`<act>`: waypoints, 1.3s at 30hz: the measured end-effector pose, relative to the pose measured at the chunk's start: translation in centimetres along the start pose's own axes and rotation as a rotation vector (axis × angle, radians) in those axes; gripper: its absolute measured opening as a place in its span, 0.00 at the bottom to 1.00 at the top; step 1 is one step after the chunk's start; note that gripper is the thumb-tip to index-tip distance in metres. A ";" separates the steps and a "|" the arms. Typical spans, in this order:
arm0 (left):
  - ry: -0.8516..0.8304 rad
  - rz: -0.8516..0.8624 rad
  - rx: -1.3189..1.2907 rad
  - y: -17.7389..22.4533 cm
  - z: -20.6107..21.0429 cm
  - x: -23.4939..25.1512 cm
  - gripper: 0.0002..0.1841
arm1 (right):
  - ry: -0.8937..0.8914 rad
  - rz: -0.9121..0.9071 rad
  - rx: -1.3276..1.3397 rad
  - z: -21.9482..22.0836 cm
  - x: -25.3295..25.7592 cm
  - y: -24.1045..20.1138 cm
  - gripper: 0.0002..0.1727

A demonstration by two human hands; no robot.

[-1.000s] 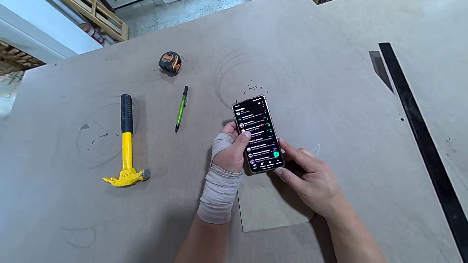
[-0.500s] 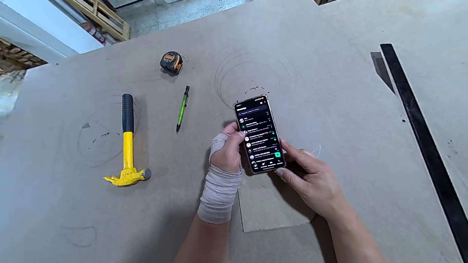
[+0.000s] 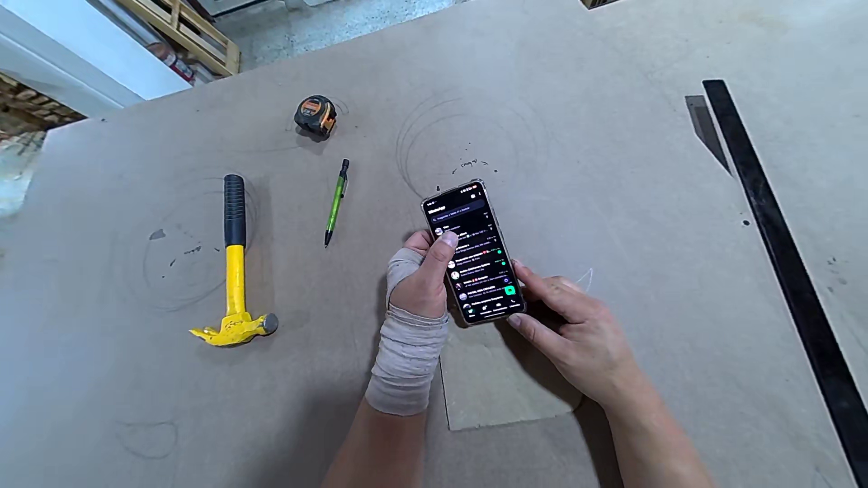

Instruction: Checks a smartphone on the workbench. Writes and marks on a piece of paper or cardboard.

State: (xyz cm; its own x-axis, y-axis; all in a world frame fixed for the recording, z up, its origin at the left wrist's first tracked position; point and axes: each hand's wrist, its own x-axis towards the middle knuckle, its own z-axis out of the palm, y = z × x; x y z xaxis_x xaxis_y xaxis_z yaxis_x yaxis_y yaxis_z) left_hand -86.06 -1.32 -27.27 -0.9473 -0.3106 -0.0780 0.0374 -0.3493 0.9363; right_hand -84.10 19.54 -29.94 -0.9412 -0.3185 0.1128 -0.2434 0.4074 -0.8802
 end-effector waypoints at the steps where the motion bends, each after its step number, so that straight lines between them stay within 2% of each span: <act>1: -0.012 -0.028 0.058 0.2 -0.2 -0.6 0.13 | -0.003 -0.001 -0.001 0.0 0.0 0.0 0.33; 4: -0.024 -0.043 0.106 0.2 -0.5 -1.2 0.15 | -0.001 0.004 -0.012 0.0 -0.1 0.0 0.33; 10: -0.019 0.037 0.016 -0.3 -0.2 0.6 0.16 | -0.003 0.023 -0.011 0.0 0.0 -0.2 0.33; 20: -0.039 0.025 0.053 -0.3 -0.7 0.2 0.18 | 0.006 0.018 0.003 0.0 0.0 -0.3 0.33; 31: -0.043 0.030 -0.018 -0.3 -0.2 0.7 0.14 | 0.009 0.016 -0.004 0.0 0.0 -0.3 0.33; 35: -0.043 0.018 -0.006 -0.3 -0.1 0.6 0.10 | 0.011 0.012 -0.003 0.1 0.1 -0.3 0.33; 39: -0.264 0.004 -0.076 -0.6 -0.9 0.8 0.24 | 0.006 0.034 -0.007 0.0 0.0 -0.3 0.34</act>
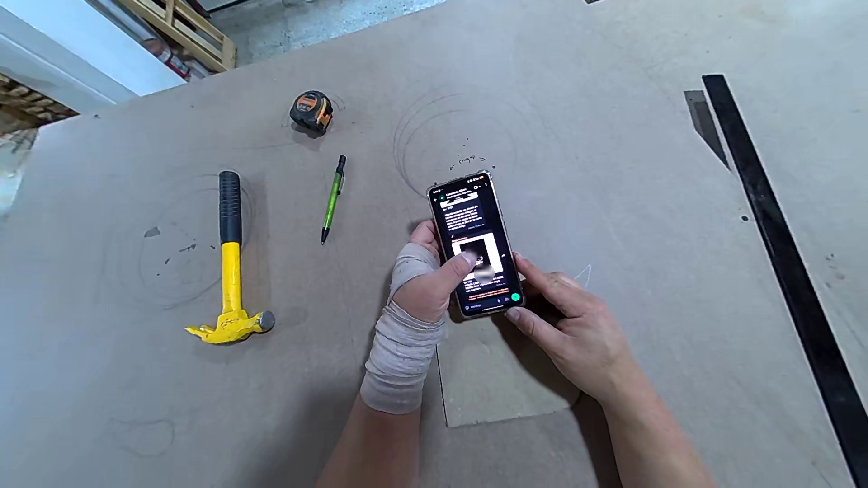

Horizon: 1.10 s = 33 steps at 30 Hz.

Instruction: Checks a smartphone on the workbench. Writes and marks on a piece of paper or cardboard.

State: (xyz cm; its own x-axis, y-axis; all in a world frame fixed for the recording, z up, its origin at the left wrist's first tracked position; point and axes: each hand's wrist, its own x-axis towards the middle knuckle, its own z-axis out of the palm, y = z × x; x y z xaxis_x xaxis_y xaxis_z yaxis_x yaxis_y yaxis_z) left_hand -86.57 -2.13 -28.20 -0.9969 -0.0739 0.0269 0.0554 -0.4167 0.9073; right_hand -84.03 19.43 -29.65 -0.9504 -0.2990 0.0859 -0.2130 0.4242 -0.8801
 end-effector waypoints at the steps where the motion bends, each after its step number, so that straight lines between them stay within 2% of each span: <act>1: -0.010 0.007 0.001 0.0 -0.1 0.0 0.23 | 0.002 -0.003 -0.005 0.0 0.0 0.0 0.34; 4: 0.064 0.005 0.039 0.1 0.2 0.1 0.17 | 0.006 -0.017 -0.015 0.0 0.1 -0.1 0.34; 6: 0.084 0.002 0.053 0.0 0.3 0.1 0.16 | 0.007 -0.020 -0.016 0.1 0.1 -0.1 0.34; 9: 0.097 -0.008 0.061 0.1 0.4 0.1 0.17 | 0.011 -0.024 -0.015 0.1 0.1 0.0 0.34; 14: 0.022 -0.013 0.001 0.0 0.0 0.0 0.25 | 0.011 -0.014 -0.010 0.1 0.0 -0.1 0.34; 19: 0.103 -0.006 0.067 0.2 0.5 0.0 0.15 | 0.009 -0.021 -0.012 0.1 0.1 0.0 0.34; 23: 0.001 -0.009 0.006 0.1 0.0 0.0 0.25 | 0.008 -0.012 -0.005 0.1 0.0 0.0 0.34; 27: 0.041 -0.012 0.047 0.1 0.2 0.1 0.22 | 0.008 -0.013 -0.010 0.1 0.0 0.0 0.34; 33: 0.054 -0.020 0.059 0.0 0.3 0.0 0.23 | 0.008 -0.013 0.002 0.1 0.1 0.0 0.34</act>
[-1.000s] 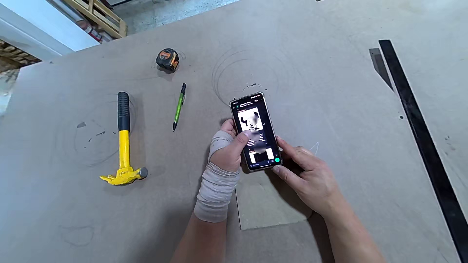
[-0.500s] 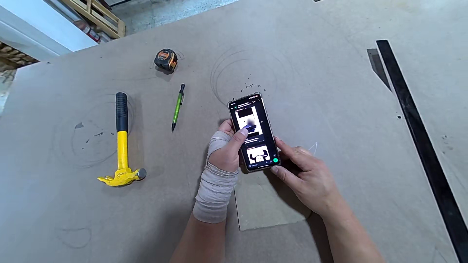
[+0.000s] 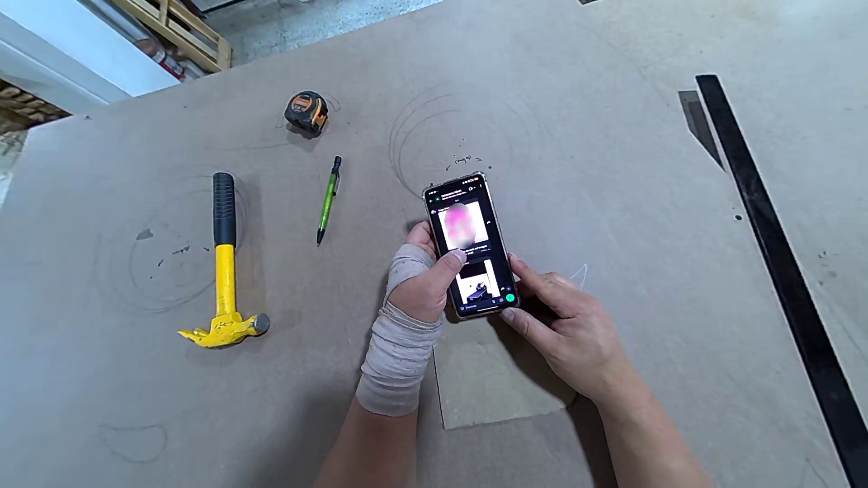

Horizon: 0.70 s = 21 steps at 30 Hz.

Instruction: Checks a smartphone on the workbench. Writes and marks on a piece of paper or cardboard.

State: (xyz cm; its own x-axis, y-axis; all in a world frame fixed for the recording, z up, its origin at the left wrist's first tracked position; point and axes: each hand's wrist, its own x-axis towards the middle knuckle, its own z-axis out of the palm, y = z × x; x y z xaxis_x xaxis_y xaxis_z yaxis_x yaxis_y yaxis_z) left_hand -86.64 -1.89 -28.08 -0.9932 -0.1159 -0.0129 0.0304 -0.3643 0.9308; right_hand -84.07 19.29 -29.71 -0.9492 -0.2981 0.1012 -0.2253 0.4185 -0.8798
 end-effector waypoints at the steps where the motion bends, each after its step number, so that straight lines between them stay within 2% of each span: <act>1: 0.001 0.002 0.002 0.0 0.0 0.0 0.23 | 0.000 0.002 0.001 0.0 0.0 0.0 0.34; 4: -0.018 -0.001 -0.004 0.0 0.0 0.0 0.25 | 0.002 0.005 0.005 0.0 0.0 0.0 0.34; 8: -0.158 -0.012 -0.020 0.1 -0.3 -0.1 0.38 | 0.010 0.012 0.020 0.0 -0.1 0.1 0.34; 10: -0.171 0.008 -0.010 0.0 -0.4 0.0 0.34 | 0.009 0.015 0.018 0.0 -0.1 0.1 0.34; 14: -0.039 0.001 0.026 -0.1 0.0 0.1 0.22 | 0.006 0.006 0.002 0.1 -0.1 0.1 0.34; 21: -0.017 -0.010 0.043 0.0 0.2 0.0 0.23 | 0.006 0.006 -0.008 0.1 -0.1 0.1 0.34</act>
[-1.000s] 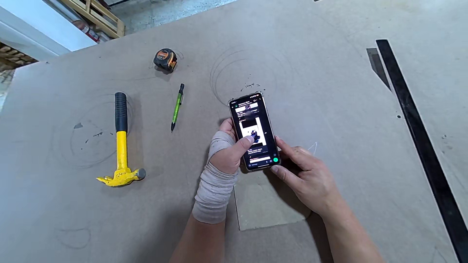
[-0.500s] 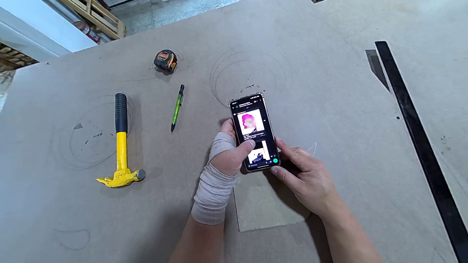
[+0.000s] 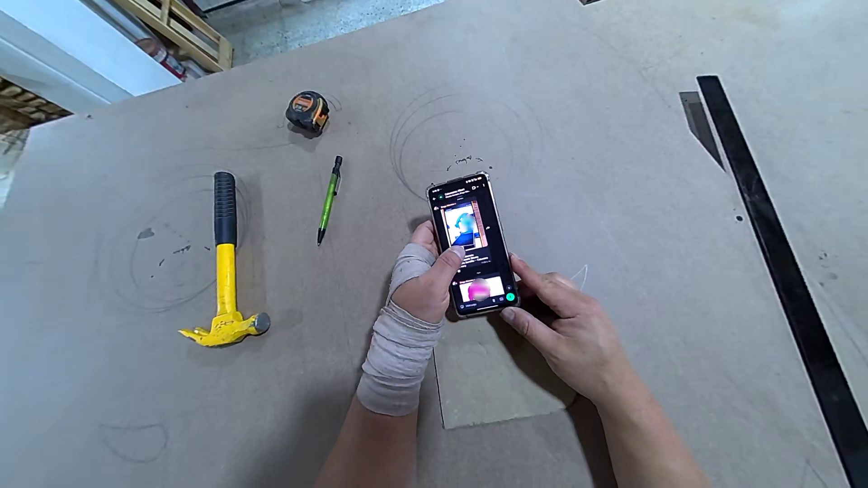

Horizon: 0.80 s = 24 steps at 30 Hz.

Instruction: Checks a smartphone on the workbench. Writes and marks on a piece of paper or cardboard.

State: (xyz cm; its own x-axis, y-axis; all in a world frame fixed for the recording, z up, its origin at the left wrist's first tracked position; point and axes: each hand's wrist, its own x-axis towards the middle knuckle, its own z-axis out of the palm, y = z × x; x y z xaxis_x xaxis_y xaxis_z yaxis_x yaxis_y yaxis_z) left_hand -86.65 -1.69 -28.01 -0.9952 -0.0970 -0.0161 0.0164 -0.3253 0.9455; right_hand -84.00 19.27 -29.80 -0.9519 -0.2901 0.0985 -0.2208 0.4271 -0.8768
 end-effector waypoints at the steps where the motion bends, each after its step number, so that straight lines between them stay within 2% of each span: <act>1: -0.001 0.001 0.004 0.0 0.0 0.0 0.23 | 0.000 0.002 -0.003 0.0 0.0 0.0 0.34; 11: -0.001 -0.031 -0.008 0.1 0.0 0.0 0.28 | -0.002 0.000 -0.018 0.0 0.0 0.0 0.34; 13: 0.017 -0.023 0.010 0.1 0.0 0.0 0.23 | 0.001 -0.002 -0.020 0.0 0.0 -0.1 0.34; 15: 0.120 -0.006 0.070 0.3 0.3 -0.1 0.16 | 0.002 -0.005 -0.021 -0.1 0.0 -0.1 0.34; 16: 0.165 0.007 0.086 0.3 0.5 0.0 0.17 | 0.001 -0.006 -0.022 -0.1 0.0 -0.1 0.34; 17: 0.159 0.017 0.083 0.3 0.5 0.0 0.18 | -0.001 -0.004 -0.020 -0.1 0.0 -0.2 0.34; 19: 0.008 0.024 0.018 0.1 0.0 0.0 0.18 | 0.002 0.001 -0.003 -0.2 0.0 -0.2 0.34; 21: -0.119 -0.005 -0.022 0.0 -0.3 0.0 0.31 | 0.007 0.009 0.012 -0.2 0.0 -0.2 0.34; 22: -0.129 -0.015 -0.002 0.0 -0.3 0.1 0.35 | 0.009 0.012 0.015 -0.2 0.0 -0.3 0.34; 23: -0.110 -0.014 0.014 0.0 -0.3 0.0 0.33 | 0.010 0.012 0.013 -0.2 0.0 -0.3 0.34; 24: -0.057 -0.004 0.038 0.1 -0.1 0.0 0.27 | 0.007 0.012 0.005 -0.3 0.0 -0.4 0.34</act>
State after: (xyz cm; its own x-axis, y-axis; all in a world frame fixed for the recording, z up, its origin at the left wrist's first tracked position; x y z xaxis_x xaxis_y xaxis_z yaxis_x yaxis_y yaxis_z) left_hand -86.61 -1.84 -28.00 -0.9991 -0.0412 -0.0024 0.0097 -0.2900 0.9570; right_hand -83.99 19.31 -29.31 -0.9560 -0.2788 0.0911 -0.2083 0.4267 -0.8801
